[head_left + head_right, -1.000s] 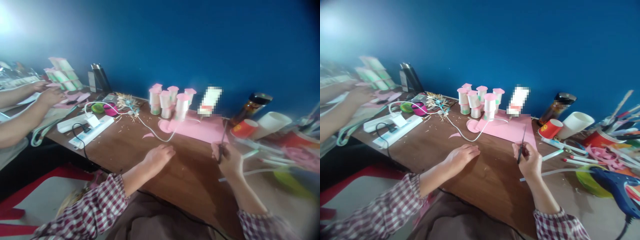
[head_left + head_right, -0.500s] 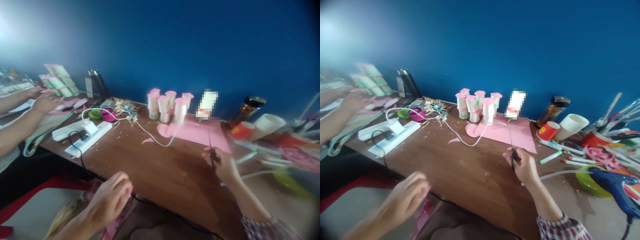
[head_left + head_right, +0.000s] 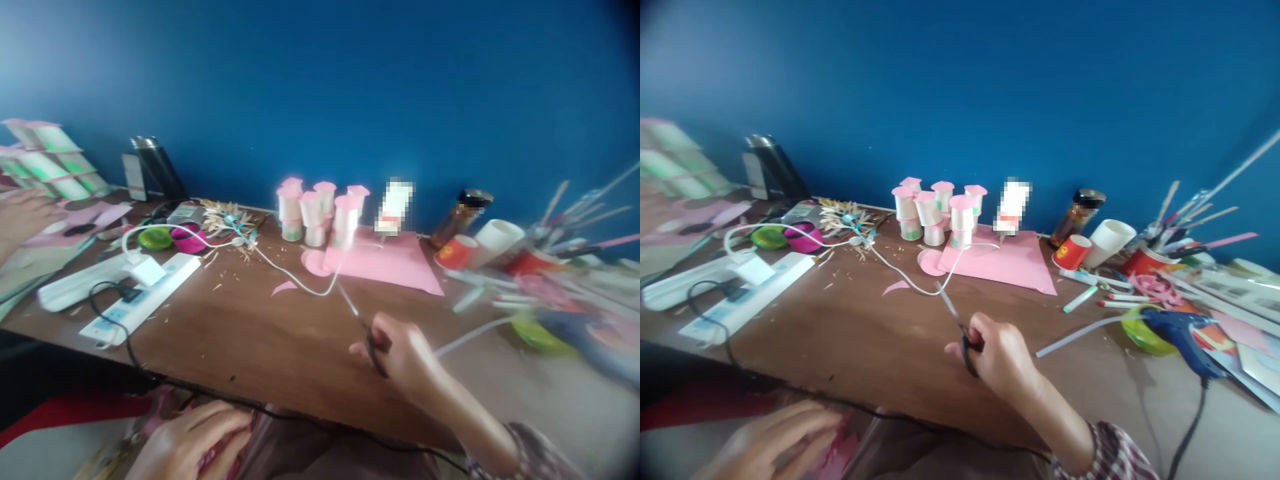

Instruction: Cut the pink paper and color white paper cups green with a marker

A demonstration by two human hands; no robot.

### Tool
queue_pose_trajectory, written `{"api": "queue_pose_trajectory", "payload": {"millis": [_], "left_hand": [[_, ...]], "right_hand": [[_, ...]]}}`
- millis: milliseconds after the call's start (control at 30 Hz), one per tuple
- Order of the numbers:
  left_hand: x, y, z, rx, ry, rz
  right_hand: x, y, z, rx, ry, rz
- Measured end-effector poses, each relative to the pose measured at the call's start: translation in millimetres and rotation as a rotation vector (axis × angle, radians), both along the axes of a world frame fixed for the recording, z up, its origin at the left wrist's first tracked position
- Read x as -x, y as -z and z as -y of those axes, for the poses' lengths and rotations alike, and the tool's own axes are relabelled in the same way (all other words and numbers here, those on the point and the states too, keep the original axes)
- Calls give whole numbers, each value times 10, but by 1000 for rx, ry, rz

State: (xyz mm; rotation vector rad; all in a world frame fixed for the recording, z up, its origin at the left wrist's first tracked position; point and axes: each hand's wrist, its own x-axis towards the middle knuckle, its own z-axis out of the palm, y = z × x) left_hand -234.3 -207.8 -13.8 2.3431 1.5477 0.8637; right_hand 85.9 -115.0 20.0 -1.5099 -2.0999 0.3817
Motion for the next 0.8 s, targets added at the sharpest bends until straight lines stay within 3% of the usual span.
{"api": "queue_pose_trajectory", "payload": {"millis": [67, 167, 333, 533, 667, 800], "left_hand": [[-299, -116, -145, 18, 77, 102], [-801, -269, -400, 46, 7, 305], [-1408, -336, -725, 120, 2, 511], [-1677, -273, -877, 330, 61, 420], [-1820, -252, -1009, 442, 69, 379], [-2008, -299, -1177, 535, 129, 389]], "right_hand": [[144, -54, 108, -48, 22, -26], [328, -49, 206, -155, 52, -27], [353, 86, 243, -255, 225, -6], [108, 178, 254, -91, 264, 121], [-32, 147, 229, 37, 233, 43], [-168, 77, 228, 61, 158, -51]]}}
